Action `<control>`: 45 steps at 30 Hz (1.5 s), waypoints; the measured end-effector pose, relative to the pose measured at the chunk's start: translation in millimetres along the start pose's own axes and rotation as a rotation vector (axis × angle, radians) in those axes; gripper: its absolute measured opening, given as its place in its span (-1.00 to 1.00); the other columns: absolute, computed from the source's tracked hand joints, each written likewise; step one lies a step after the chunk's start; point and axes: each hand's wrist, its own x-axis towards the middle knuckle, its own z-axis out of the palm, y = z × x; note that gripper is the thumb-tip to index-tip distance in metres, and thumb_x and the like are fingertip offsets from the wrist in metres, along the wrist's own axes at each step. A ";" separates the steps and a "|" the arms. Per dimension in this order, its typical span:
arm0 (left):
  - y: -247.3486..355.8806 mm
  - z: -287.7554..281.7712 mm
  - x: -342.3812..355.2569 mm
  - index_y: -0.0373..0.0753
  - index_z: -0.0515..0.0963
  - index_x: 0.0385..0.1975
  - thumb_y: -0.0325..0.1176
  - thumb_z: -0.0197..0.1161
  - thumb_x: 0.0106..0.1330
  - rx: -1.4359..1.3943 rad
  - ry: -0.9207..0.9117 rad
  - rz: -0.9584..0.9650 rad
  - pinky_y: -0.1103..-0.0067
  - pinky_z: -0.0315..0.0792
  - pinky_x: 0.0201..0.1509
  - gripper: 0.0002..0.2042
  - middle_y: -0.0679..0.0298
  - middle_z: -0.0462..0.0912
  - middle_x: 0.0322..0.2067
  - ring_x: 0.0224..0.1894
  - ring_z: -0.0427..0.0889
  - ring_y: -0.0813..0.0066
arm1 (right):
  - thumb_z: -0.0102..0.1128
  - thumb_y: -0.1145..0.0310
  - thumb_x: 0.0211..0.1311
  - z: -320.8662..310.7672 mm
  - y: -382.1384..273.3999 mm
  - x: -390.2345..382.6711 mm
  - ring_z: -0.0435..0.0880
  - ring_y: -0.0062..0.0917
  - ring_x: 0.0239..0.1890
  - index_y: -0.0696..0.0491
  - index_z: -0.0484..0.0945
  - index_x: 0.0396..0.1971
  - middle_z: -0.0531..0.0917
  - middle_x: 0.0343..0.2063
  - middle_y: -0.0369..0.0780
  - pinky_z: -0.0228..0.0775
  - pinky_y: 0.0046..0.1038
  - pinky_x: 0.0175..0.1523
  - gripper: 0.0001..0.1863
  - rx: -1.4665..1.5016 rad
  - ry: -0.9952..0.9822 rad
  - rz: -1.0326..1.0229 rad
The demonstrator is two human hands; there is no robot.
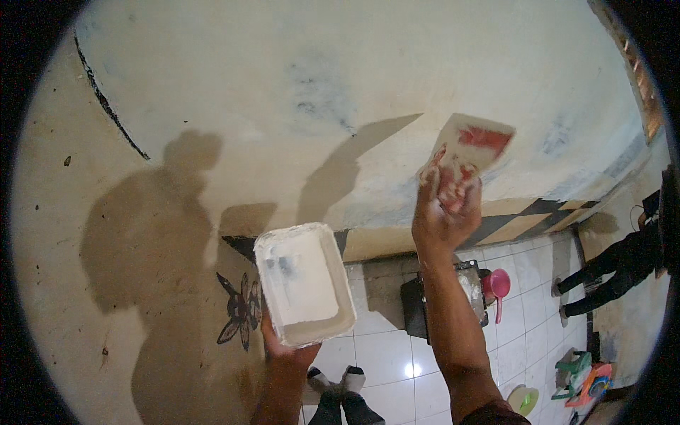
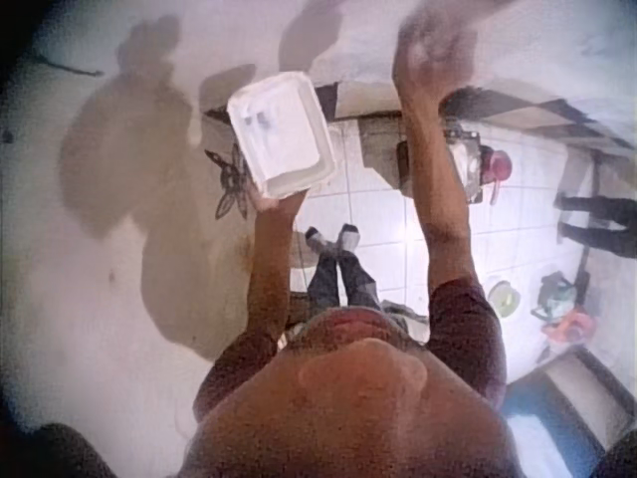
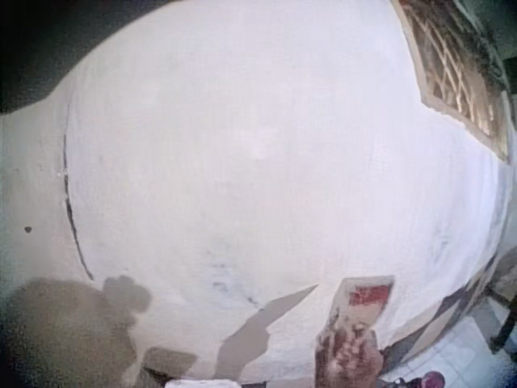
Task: The person patches a wall by applying a white substance from a container onto a section of the wall using a scraper.
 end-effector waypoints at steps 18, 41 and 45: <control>5.3 -28.9 -3.3 -0.05 0.24 0.27 0.07 -0.12 0.35 -0.059 0.036 -0.043 0.10 0.35 0.19 -0.45 0.26 0.40 0.18 0.16 0.45 0.17 | 0.17 0.52 -0.05 15.2 99.4 72.9 0.62 -0.37 -0.49 -0.07 0.46 -0.49 0.63 -0.51 -0.32 0.45 -0.35 -0.44 -0.86 -0.485 -0.420 -0.603; 19.9 7.5 -19.0 -0.19 0.37 0.14 0.05 -0.11 0.36 -0.162 -0.082 -0.256 0.07 0.46 0.04 -0.48 0.09 0.53 0.00 0.01 0.56 0.07 | 0.16 0.48 0.02 -43.6 130.1 125.5 0.63 -0.26 -0.42 0.01 0.42 -0.39 0.59 -0.50 -0.21 0.49 -0.27 -0.36 -0.86 -0.569 -0.694 -0.564; 20.9 14.9 -23.0 -0.20 0.35 0.15 0.05 -0.11 0.36 -0.095 0.103 -0.223 0.08 0.45 0.07 -0.48 0.09 0.52 0.01 0.03 0.54 0.06 | 0.18 0.49 -0.02 -36.1 111.1 140.6 0.63 -0.29 -0.41 0.01 0.43 -0.42 0.58 -0.52 -0.25 0.50 -0.30 -0.34 -0.85 -0.602 -0.517 -0.570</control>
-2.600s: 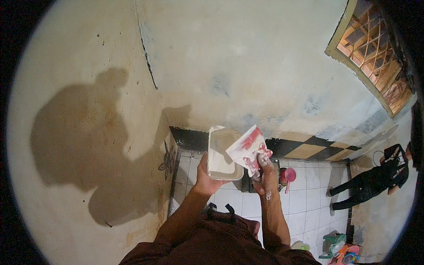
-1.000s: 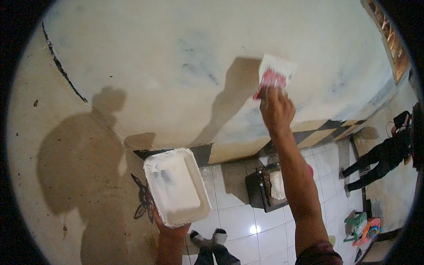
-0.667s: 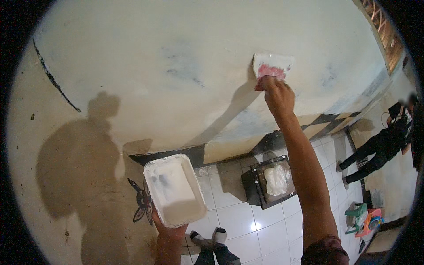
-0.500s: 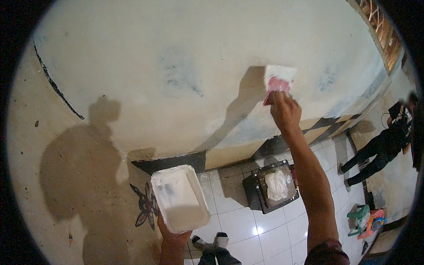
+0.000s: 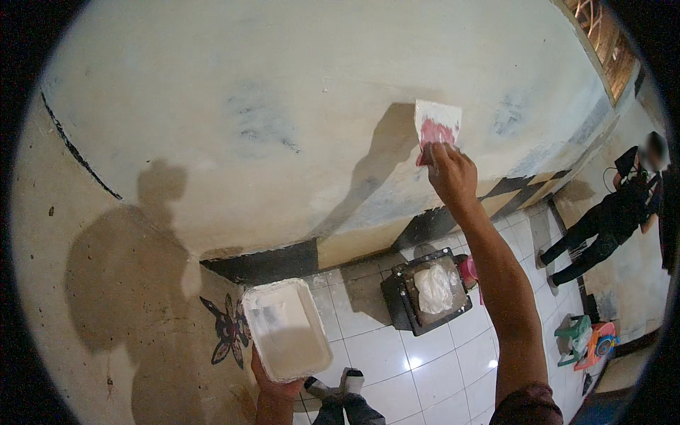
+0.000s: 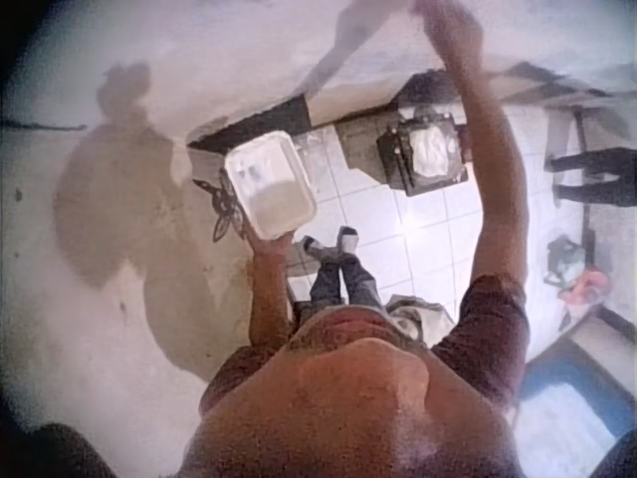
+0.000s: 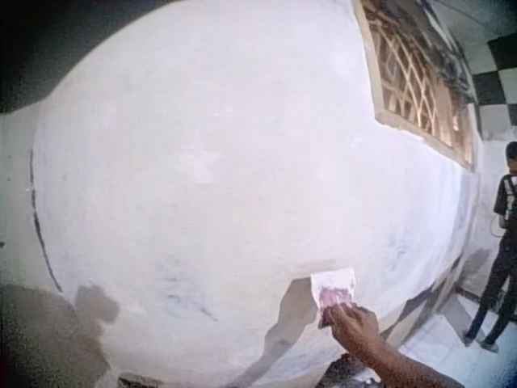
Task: The person patches a wall by applying a white substance from a container onto a section of the wall using a scraper.
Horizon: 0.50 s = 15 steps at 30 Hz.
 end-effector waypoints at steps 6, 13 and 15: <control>-6.6 16.5 -1.4 -0.19 0.33 0.17 0.07 -0.10 0.35 0.021 0.037 -0.012 0.10 0.42 0.11 -0.46 0.12 0.50 0.04 0.06 0.52 0.08 | 0.00 0.55 0.05 43.7 16.4 35.5 0.64 -0.26 -0.41 -0.05 0.44 -0.38 0.67 -0.42 -0.27 0.49 -0.26 -0.37 -0.84 0.000 -0.045 -0.052; -1.7 -4.0 -2.8 -0.20 0.35 0.15 0.10 -0.12 0.35 0.080 0.030 0.057 0.11 0.42 0.11 -0.45 0.10 0.50 0.03 0.04 0.52 0.08 | 0.08 0.56 0.01 17.1 -24.8 -21.4 0.63 -0.23 -0.44 -0.02 0.45 -0.41 0.61 -0.51 -0.22 0.47 -0.25 -0.37 -0.85 0.270 -0.209 -0.010; -2.8 -10.7 -1.5 -0.20 0.35 0.15 0.10 -0.13 0.35 0.121 -0.013 0.074 0.12 0.43 0.10 -0.44 0.09 0.50 0.03 0.04 0.53 0.08 | 0.11 0.51 0.00 -5.7 -30.2 -18.1 0.63 -0.21 -0.47 -0.02 0.44 -0.45 0.55 -0.56 -0.17 0.45 -0.16 -0.40 -0.89 0.247 -0.093 0.058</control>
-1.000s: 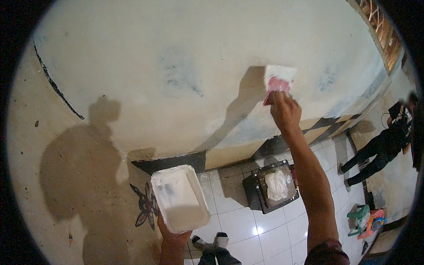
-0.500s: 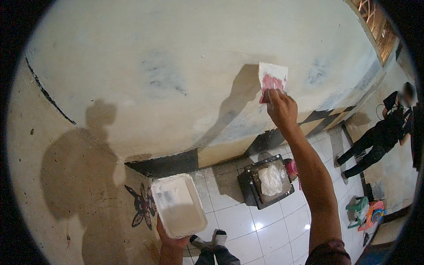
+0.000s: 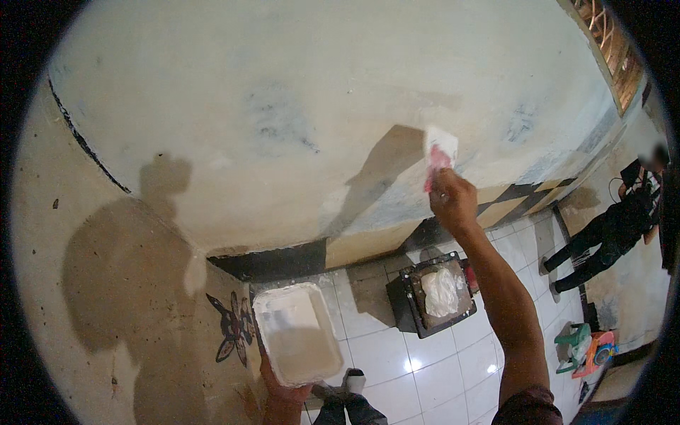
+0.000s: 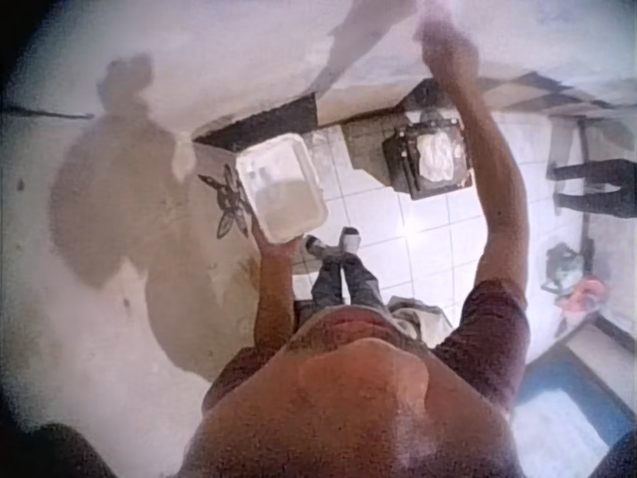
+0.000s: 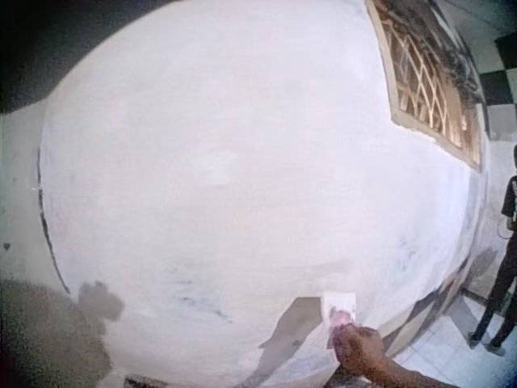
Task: The person patches a wall by applying a white substance from a container onto a section of the wall using a scraper.
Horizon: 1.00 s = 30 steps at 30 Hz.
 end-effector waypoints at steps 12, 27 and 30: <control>11.0 13.0 0.6 -0.19 0.33 0.16 0.01 -0.12 0.39 -0.139 0.073 -0.010 0.17 0.46 0.09 -0.51 0.13 0.51 0.03 0.04 0.53 0.13 | 0.16 0.51 -0.08 -10.0 42.9 73.8 0.41 -0.56 -0.59 0.15 0.40 -0.63 0.46 -0.68 -0.27 0.33 -0.40 -0.43 -0.89 0.271 0.503 0.594; 13.8 -8.4 -10.6 -0.18 0.29 0.20 -0.04 -0.13 0.39 -0.027 0.126 0.111 0.18 0.46 0.09 -0.52 0.15 0.49 0.05 0.05 0.52 0.14 | 0.14 0.45 -0.02 46.7 -114.5 28.8 0.59 -0.43 -0.60 -0.17 0.46 -0.38 0.54 -0.59 -0.30 0.42 -0.33 -0.51 -0.81 0.047 0.185 -0.127; 13.3 -16.5 -13.7 -0.18 0.30 0.19 -0.04 -0.12 0.39 0.005 0.131 0.133 0.18 0.45 0.09 -0.52 0.15 0.49 0.05 0.05 0.52 0.15 | 0.19 0.48 0.02 49.3 -54.7 50.2 0.59 -0.39 -0.51 0.01 0.42 -0.42 0.54 -0.52 -0.25 0.43 -0.39 -0.49 -0.86 -0.199 0.232 -0.318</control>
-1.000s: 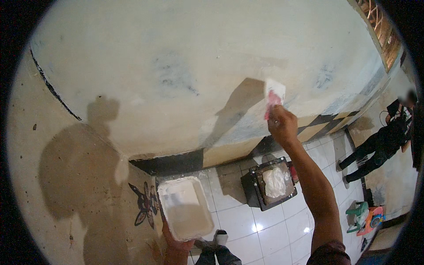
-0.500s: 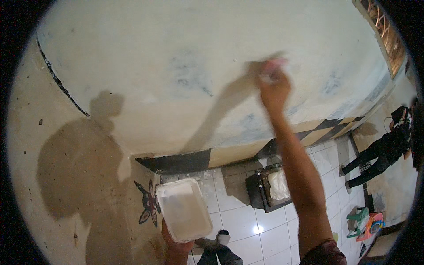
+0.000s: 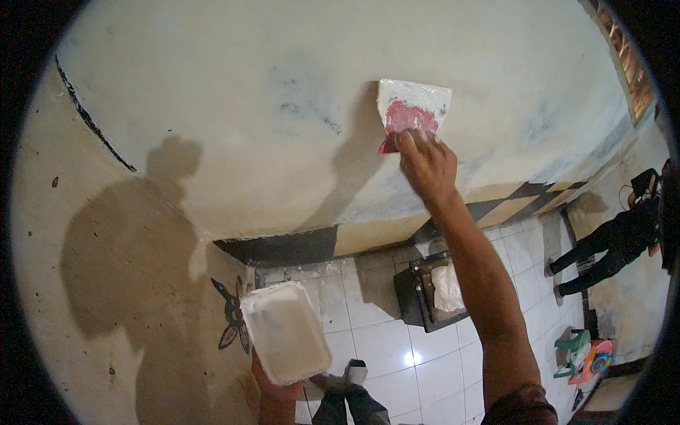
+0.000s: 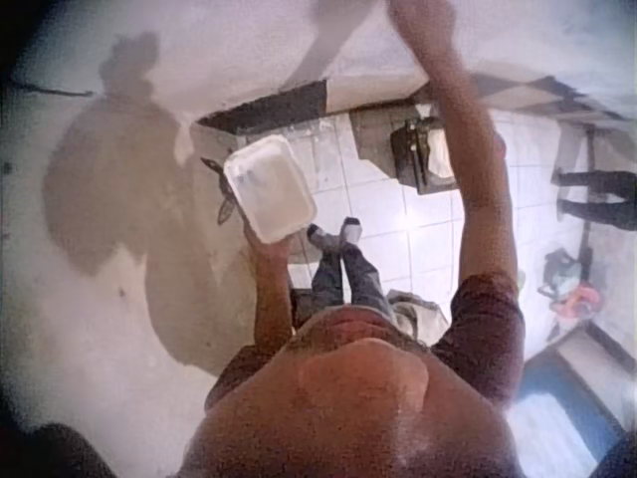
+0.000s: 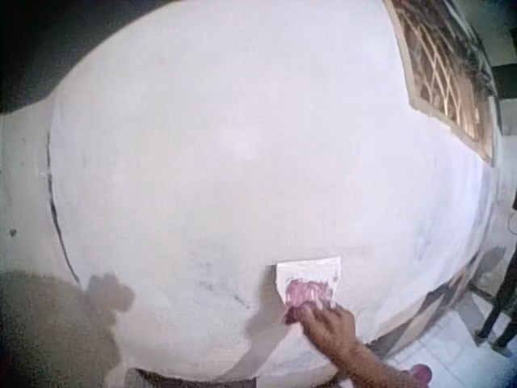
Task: The person patches a wall by applying a white substance from a container onto a section of the wall using a scraper.
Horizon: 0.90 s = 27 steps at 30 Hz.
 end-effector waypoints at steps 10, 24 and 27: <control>-1.9 17.7 -3.8 -0.18 0.31 0.18 -0.01 -0.09 0.37 0.046 -0.028 0.009 0.24 0.49 0.06 -0.51 0.17 0.50 0.02 0.03 0.54 0.18 | 0.14 0.49 0.07 -46.3 54.2 -35.6 0.62 -0.24 -0.54 -0.04 0.50 -0.47 0.58 -0.58 -0.18 0.42 -0.28 -0.48 -0.93 0.043 0.001 0.389; -13.8 8.4 17.6 -0.14 0.35 0.15 0.05 -0.11 0.35 -0.076 -0.016 -0.199 0.16 0.44 0.11 -0.50 0.19 0.53 0.00 0.04 0.53 0.19 | 0.02 0.51 0.12 -47.1 57.1 -87.4 0.62 -0.20 -0.48 0.04 0.48 -0.48 0.60 -0.56 -0.11 0.45 -0.20 -0.35 -0.94 0.121 -0.379 0.571; -16.9 8.0 24.8 -0.13 0.36 0.15 0.06 -0.10 0.33 -0.099 0.005 -0.161 0.15 0.44 0.10 -0.49 0.19 0.51 0.02 0.04 0.53 0.18 | 0.06 0.46 0.13 -30.4 86.5 -53.9 0.70 -0.31 -0.30 0.10 0.60 -0.15 0.68 -0.28 -0.05 0.51 -0.35 -0.17 -0.72 0.108 0.151 0.898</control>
